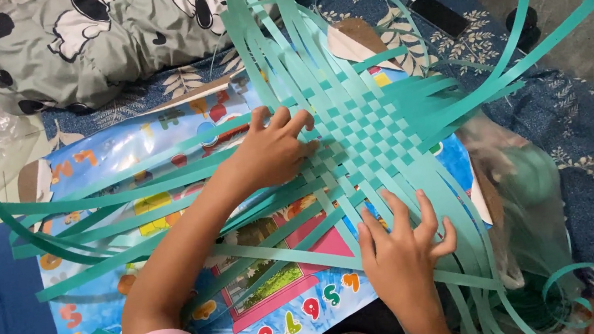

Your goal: Weaving long green plastic strips together to form a mat or base.

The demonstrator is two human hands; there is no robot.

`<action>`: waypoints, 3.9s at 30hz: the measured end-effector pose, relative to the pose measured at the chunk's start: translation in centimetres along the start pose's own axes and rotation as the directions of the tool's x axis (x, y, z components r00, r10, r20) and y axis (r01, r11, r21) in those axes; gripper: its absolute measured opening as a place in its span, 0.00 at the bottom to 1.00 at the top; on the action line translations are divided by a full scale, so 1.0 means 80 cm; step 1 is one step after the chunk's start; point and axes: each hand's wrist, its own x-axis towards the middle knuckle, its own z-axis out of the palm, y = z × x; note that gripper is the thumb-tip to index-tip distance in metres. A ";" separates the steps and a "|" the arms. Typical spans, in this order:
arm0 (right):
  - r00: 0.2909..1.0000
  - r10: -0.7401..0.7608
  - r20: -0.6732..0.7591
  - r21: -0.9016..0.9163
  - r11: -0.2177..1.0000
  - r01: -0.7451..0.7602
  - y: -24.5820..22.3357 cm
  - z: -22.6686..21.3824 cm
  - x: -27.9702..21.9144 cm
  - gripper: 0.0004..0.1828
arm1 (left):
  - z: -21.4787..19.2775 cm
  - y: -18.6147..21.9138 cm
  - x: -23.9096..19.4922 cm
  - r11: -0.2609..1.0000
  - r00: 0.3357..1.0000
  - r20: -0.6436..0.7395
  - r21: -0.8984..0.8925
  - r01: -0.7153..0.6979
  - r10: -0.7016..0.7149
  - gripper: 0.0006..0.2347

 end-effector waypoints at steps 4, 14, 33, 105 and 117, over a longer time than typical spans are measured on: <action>1.000 -0.004 -0.026 -0.112 0.994 0.001 0.003 0.003 -0.002 0.15 | 0.009 0.005 0.002 1.000 0.999 -0.049 -0.008 0.005 -0.005 0.11; 0.999 0.020 -0.028 -0.124 0.992 -0.024 0.007 0.005 -0.005 0.15 | 0.015 0.016 0.011 0.994 0.997 -0.063 -0.099 0.046 -0.052 0.08; 1.000 -0.010 -0.021 0.008 1.000 0.010 -0.001 -0.001 -0.028 0.14 | -0.048 0.004 0.003 0.988 0.999 -0.033 -0.153 -0.030 0.025 0.13; 0.998 -0.026 0.054 0.020 0.999 0.025 -0.005 -0.022 -0.036 0.13 | -0.014 -0.003 -0.008 0.999 0.974 0.226 -0.050 0.009 0.003 0.22; 0.996 -0.033 0.086 0.088 0.996 0.025 -0.001 -0.002 -0.047 0.20 | -0.032 -0.009 -0.016 0.997 0.922 0.380 0.033 0.064 -0.071 0.18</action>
